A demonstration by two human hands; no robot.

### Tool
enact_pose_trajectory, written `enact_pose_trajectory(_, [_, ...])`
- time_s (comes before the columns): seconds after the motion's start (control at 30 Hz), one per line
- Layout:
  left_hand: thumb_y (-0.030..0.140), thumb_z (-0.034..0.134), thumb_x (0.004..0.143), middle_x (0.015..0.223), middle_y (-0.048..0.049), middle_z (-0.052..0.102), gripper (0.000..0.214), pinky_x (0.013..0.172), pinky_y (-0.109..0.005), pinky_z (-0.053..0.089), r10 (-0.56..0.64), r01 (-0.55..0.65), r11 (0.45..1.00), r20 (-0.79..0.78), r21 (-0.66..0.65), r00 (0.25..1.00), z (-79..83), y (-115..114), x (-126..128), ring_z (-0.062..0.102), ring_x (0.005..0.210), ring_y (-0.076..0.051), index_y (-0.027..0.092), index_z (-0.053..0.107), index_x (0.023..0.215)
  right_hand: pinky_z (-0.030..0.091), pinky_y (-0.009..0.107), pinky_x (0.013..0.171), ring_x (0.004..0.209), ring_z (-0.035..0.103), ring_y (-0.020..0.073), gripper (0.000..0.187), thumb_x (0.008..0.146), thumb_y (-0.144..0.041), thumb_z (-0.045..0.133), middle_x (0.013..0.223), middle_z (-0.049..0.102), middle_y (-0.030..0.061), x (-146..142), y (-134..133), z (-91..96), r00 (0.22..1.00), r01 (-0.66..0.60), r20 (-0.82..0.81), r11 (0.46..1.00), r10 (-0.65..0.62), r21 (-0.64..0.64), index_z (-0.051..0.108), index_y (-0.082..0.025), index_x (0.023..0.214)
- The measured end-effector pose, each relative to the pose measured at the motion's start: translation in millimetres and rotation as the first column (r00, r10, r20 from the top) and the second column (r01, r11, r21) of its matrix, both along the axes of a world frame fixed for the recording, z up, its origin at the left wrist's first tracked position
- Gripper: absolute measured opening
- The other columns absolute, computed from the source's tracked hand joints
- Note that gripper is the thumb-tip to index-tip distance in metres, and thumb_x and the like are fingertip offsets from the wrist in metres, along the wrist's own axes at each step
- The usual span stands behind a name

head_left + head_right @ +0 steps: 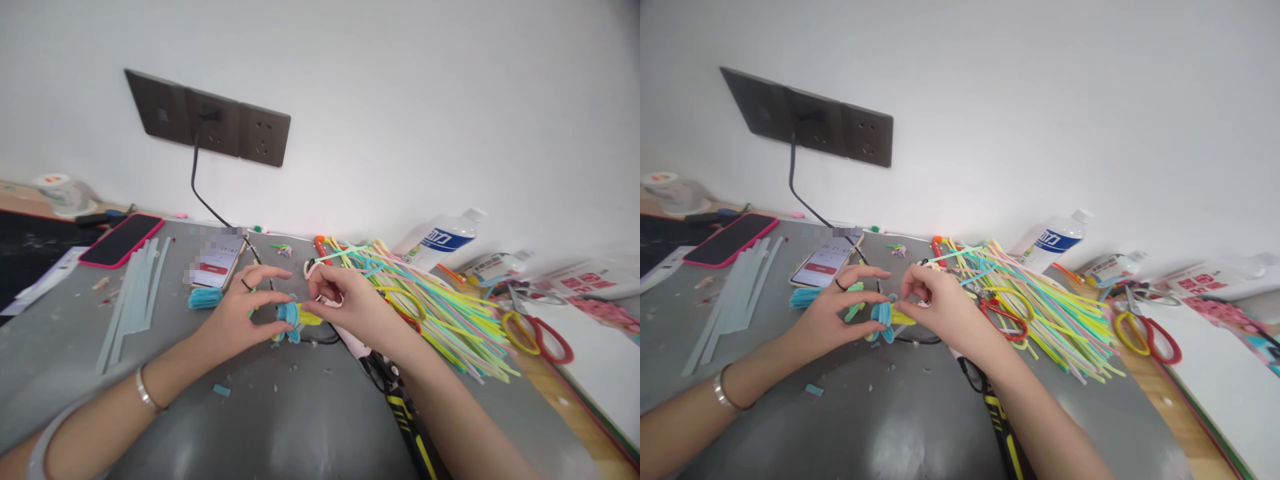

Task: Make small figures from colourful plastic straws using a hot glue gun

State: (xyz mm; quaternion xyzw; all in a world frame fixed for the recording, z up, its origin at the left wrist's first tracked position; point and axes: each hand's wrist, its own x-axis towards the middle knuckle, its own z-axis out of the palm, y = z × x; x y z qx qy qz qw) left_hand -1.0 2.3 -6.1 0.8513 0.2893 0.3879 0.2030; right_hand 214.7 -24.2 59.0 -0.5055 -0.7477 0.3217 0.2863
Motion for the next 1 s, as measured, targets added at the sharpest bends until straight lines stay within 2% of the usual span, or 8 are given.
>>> enact_pose_trajectory(0.23, [0.027,0.074,0.081,0.128,-0.0083,0.061,0.018,0.107,-0.048,0.040,-0.007,0.007,1.000,0.007,0.025,1.000,-2.2,0.6,-0.7,0.055,0.119,-0.026,0.024,0.072,0.099,0.027,0.023,0.055,0.059,0.034,0.0103,0.020,0.080,-0.019,0.067,0.066,0.036,-0.0071,4.5,0.1,2.7,0.999,0.024,-0.048,1.000,-0.025,-0.018,0.047,-0.021,0.074])
enact_pose_trajectory(0.43, [0.026,0.075,0.080,0.127,-0.0081,0.062,0.017,0.104,-0.047,0.043,0.009,-0.008,0.999,-0.012,0.032,1.000,-1.2,-0.4,0.0,0.055,0.117,-0.027,0.024,0.073,0.097,0.027,0.023,0.056,0.060,0.036,0.0101,0.024,0.078,-0.018,0.069,0.064,0.039,-0.0075,2.8,1.7,-4.0,1.000,-0.006,0.015,1.000,0.006,0.014,0.047,-0.020,0.071])
enact_pose_trajectory(0.6, [0.026,0.076,0.080,0.128,-0.0075,0.063,0.019,0.104,-0.047,0.043,0.015,-0.015,0.999,-0.001,0.048,1.000,-1.6,0.1,0.2,0.056,0.118,-0.027,0.024,0.073,0.098,0.029,0.022,0.055,0.060,0.037,0.0106,0.021,0.083,-0.022,0.067,0.066,0.040,-0.0067,8.0,-2.4,14.2,0.999,0.036,-0.015,0.998,-0.035,0.059,0.047,-0.020,0.074])
enact_pose_trajectory(0.7, [0.028,0.074,0.081,0.126,-0.0081,0.063,0.017,0.103,-0.049,0.043,0.075,-0.077,0.995,0.028,0.065,0.997,-2.1,3.3,-1.1,0.056,0.119,-0.028,0.024,0.072,0.097,0.031,0.022,0.056,0.059,0.041,0.0109,0.012,0.085,-0.015,0.062,0.064,0.042,-0.0062,16.8,-9.6,24.7,0.995,0.017,0.099,0.998,-0.022,0.057,0.055,-0.020,0.077])
enact_pose_trajectory(0.83, [0.029,0.071,0.084,0.123,-0.0083,0.064,0.015,0.101,-0.051,0.043,0.183,-0.190,0.979,0.087,0.075,0.979,-1.5,8.8,-4.1,0.058,0.116,-0.029,0.024,0.071,0.097,0.035,0.022,0.061,0.064,0.050,0.0112,0.017,0.080,-0.002,0.061,0.071,0.056,-0.0029,20.6,-21.5,14.3,0.902,-0.126,0.399,0.984,0.166,-0.123,0.062,-0.019,0.076])
enact_pose_trajectory(0.9, [0.031,0.072,0.083,0.122,-0.0081,0.064,0.015,0.100,-0.051,0.043,0.208,-0.217,0.973,0.105,0.083,0.972,-1.1,10.4,-5.2,0.058,0.116,-0.029,0.024,0.071,0.097,0.036,0.022,0.061,0.068,0.056,0.0135,0.017,0.075,-0.002,0.066,0.075,0.062,-0.0009,13.8,-26.4,3.2,0.842,-0.156,0.475,0.958,0.255,-0.239,0.066,-0.019,0.080])
enact_pose_trajectory(0.97, [0.032,0.073,0.083,0.122,-0.0080,0.064,0.016,0.100,-0.050,0.044,0.215,-0.225,0.970,0.115,0.089,0.970,-1.1,10.8,-5.7,0.058,0.115,-0.029,0.024,0.071,0.097,0.038,0.023,0.061,0.071,0.061,0.0155,0.015,0.077,-0.005,0.067,0.081,0.068,0.0022,2.4,-29.8,-5.4,0.795,-0.190,0.503,0.926,0.339,-0.325,0.068,-0.018,0.085])
enact_pose_trajectory(1.0, [0.032,0.073,0.083,0.122,-0.0080,0.064,0.016,0.100,-0.050,0.044,0.212,-0.223,0.971,0.116,0.090,0.970,-1.2,10.7,-5.7,0.058,0.115,-0.029,0.024,0.071,0.097,0.039,0.024,0.063,0.074,0.064,0.0168,0.014,0.080,-0.007,0.066,0.084,0.070,0.0037,-3.9,-31.0,-7.8,0.780,-0.200,0.520,0.926,0.348,-0.320,0.068,-0.017,0.089])
